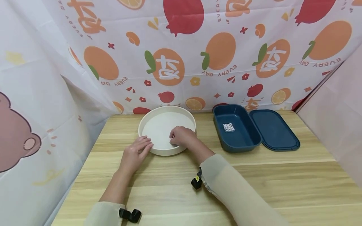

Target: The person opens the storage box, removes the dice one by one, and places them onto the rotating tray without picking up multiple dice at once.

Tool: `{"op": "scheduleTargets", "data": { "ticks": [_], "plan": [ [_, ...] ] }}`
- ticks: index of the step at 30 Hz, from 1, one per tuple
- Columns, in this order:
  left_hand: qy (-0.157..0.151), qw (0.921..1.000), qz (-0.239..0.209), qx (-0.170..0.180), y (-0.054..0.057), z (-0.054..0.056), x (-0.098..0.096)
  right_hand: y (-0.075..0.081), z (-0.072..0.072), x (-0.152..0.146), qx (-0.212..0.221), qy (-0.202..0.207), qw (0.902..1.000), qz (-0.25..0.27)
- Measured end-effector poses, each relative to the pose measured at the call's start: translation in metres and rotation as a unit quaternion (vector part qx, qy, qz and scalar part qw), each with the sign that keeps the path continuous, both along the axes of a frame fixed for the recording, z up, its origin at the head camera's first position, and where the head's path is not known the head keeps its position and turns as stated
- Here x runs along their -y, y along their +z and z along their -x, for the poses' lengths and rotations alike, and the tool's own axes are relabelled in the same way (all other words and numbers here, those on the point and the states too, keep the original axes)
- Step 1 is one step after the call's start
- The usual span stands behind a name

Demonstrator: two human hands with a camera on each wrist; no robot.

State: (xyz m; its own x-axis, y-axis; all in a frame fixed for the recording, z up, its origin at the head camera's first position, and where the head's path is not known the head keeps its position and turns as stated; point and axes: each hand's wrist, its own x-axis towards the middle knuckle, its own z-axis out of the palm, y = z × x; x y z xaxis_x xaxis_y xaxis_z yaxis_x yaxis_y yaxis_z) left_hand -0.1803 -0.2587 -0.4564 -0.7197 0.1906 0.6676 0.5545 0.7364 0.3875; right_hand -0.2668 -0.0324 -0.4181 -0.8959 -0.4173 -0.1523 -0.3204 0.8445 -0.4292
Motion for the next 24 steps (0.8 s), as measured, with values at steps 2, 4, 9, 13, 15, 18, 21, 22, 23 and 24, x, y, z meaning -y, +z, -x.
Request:
{"op": "scheduleTargets", "data": {
  "ticks": [2,4,9,13,15,18,21,22,23,24],
  "plan": [
    [0.000,1.0000,-0.001,-0.002,0.001,0.001,0.001,0.001,0.000,0.002,0.002,-0.006,1.0000,-0.005],
    [0.000,1.0000,-0.003,-0.003,0.002,0.001,0.002,0.002,0.000,0.003,0.012,-0.011,0.9999,-0.005],
    [-0.002,1.0000,-0.005,0.002,0.002,0.000,0.001,0.000,0.001,0.003,0.031,-0.020,0.9993,-0.006],
    [-0.003,0.9999,-0.006,0.011,0.000,0.000,0.002,-0.002,0.000,0.003,0.030,-0.024,0.9992,-0.005],
    [-0.003,0.9999,-0.006,0.011,0.000,-0.001,0.002,-0.002,-0.001,0.003,0.029,-0.023,0.9993,-0.004],
    [-0.005,0.9999,-0.008,0.009,-0.002,-0.002,0.002,-0.003,-0.003,0.001,0.016,-0.019,0.9996,0.015],
    [-0.006,0.9999,-0.012,0.007,-0.002,-0.002,0.001,-0.004,-0.005,-0.003,-0.025,-0.018,0.9965,0.078],
    [-0.007,0.9999,-0.013,0.007,-0.002,-0.001,0.001,-0.005,-0.005,-0.006,-0.044,-0.016,0.9930,0.109],
    [-0.007,0.9999,-0.014,0.005,-0.002,-0.001,0.001,-0.005,-0.005,-0.008,-0.062,-0.013,0.9878,0.142],
    [-0.005,0.9999,-0.013,0.003,-0.001,-0.001,0.001,-0.006,-0.005,-0.011,-0.078,-0.010,0.9811,0.176]
  ]
}}
